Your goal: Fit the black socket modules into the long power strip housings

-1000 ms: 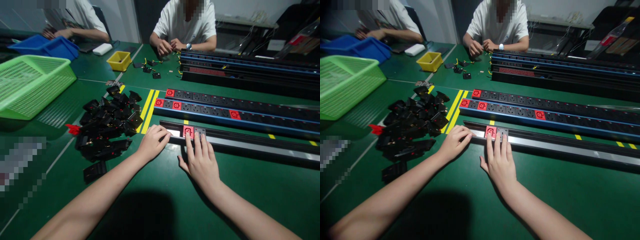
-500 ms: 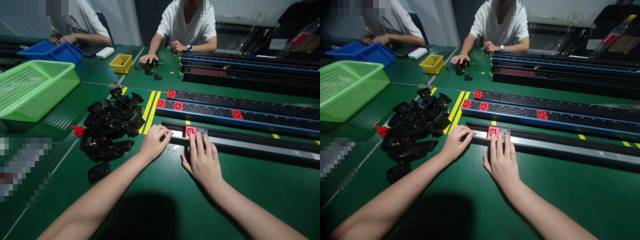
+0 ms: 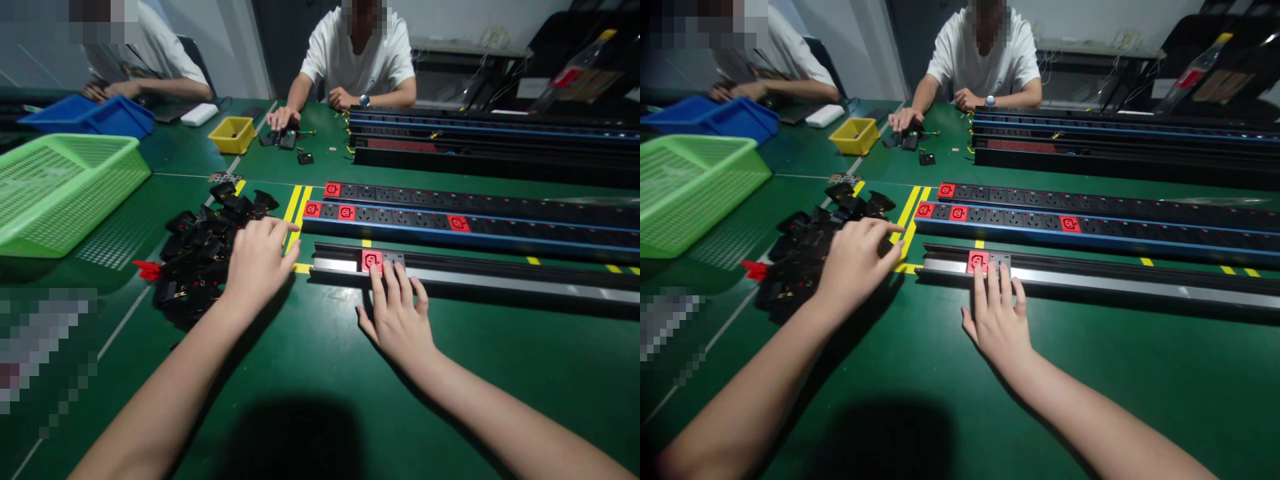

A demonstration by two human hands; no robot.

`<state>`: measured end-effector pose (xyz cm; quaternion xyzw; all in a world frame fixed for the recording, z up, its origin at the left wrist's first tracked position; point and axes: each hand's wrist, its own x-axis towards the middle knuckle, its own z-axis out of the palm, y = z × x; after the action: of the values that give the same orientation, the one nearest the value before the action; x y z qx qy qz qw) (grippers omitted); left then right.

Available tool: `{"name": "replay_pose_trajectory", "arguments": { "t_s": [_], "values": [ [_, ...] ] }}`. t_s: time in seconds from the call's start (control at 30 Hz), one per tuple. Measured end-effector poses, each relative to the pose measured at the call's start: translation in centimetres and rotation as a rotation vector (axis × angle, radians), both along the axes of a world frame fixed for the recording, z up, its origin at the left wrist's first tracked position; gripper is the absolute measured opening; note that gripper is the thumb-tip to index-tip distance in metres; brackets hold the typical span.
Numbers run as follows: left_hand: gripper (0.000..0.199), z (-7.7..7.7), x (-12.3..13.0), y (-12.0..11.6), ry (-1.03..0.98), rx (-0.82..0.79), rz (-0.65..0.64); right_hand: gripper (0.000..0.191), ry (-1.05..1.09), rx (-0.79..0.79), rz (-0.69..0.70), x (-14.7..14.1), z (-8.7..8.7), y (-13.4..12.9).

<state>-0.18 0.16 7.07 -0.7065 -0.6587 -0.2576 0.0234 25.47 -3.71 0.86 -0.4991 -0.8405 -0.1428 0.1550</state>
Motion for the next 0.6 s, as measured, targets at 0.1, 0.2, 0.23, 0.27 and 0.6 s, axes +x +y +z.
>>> {"name": "replay_pose_trajectory", "arguments": {
  "t_s": [0.1,0.2,0.23,0.27,0.6],
  "values": [
    [0.030,0.6,-1.9,-0.3,0.205,0.048,0.143,0.083,0.029,-0.014,0.011,0.0,-0.2,0.0],
    [0.040,-0.1,-3.5,-0.4,0.265,0.004,0.227,0.087,0.055,0.006,0.034,0.2,-0.3,0.0],
    [0.043,-0.4,-4.0,-0.4,0.275,-0.020,0.247,0.089,0.065,0.003,0.055,0.3,-0.2,0.0],
    [0.045,-0.7,-4.4,-0.4,0.282,-0.044,0.262,0.091,0.073,-0.014,0.089,0.4,-0.2,0.0],
    [0.045,0.8,-5.4,0.2,0.337,-0.345,0.343,0.081,-0.007,-0.176,0.318,0.9,0.7,0.5]
  ]
}}
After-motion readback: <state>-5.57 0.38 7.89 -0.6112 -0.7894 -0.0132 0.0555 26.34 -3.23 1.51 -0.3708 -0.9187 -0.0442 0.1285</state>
